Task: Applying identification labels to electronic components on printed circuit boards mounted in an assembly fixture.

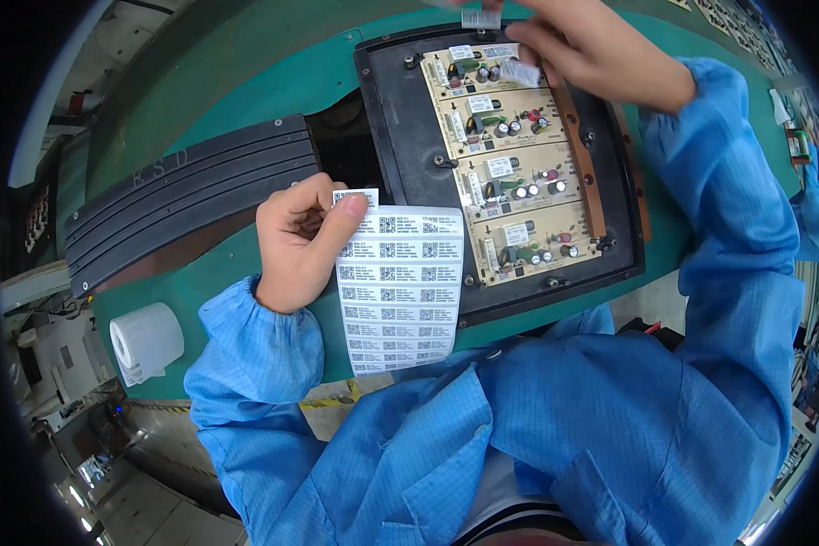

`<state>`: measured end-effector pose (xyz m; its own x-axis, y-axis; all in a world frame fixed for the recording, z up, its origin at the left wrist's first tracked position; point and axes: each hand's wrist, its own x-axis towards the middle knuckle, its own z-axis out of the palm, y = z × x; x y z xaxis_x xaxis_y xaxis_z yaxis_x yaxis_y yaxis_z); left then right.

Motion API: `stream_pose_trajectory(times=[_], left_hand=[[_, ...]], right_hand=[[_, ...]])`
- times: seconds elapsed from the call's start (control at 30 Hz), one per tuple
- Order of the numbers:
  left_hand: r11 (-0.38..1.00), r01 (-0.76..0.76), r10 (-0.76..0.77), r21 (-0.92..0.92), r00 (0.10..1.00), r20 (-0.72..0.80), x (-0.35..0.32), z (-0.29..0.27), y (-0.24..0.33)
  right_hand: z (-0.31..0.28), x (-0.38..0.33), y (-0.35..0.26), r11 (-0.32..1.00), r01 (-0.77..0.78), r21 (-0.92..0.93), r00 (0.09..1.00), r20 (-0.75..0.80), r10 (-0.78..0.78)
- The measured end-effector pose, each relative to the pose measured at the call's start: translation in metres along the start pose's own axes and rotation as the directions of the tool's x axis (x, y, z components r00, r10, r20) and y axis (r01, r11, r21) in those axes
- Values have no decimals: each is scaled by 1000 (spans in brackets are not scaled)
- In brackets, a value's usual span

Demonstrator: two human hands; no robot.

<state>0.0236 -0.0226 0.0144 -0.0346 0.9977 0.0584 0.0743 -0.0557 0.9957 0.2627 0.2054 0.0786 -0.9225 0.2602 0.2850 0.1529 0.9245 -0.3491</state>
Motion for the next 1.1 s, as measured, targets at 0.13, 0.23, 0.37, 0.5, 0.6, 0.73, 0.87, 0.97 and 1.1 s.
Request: stream_pose_trajectory(times=[0.13,0.23,0.37,0.5,0.6,0.73,0.87,0.97,1.1], left_hand=[[1000,-10,10,16,1000,7,0,0,0],[1000,-9,9,21,1000,4,0,0,1],[1000,-12,13,-3,1000,9,0,1,1],[1000,-6,6,28,1000,9,0,0,1],[1000,-6,6,18,1000,9,-1,0,1],[999,-14,14,46,1000,14,0,0,1],[999,-7,7,32,1000,-4,0,1,1],[999,-29,29,28,1000,9,0,1,1],[1000,-3,3,-4,1000,-9,-1,1,0]], right_hand=[[-1,-6,-22,971,231,55,970,58,-234],[-4,-10,-31,997,-72,29,953,297,60],[-2,-10,-29,992,-112,52,934,346,87],[-1,-6,-32,993,-98,65,931,358,68],[-5,-3,-40,994,-102,43,918,389,78],[-9,-2,-42,977,-120,-176,891,416,184],[-10,-5,-31,949,44,-313,977,212,24],[-13,-7,-26,926,-16,-378,981,173,88],[-14,-19,-34,935,-322,-146,887,298,352]])
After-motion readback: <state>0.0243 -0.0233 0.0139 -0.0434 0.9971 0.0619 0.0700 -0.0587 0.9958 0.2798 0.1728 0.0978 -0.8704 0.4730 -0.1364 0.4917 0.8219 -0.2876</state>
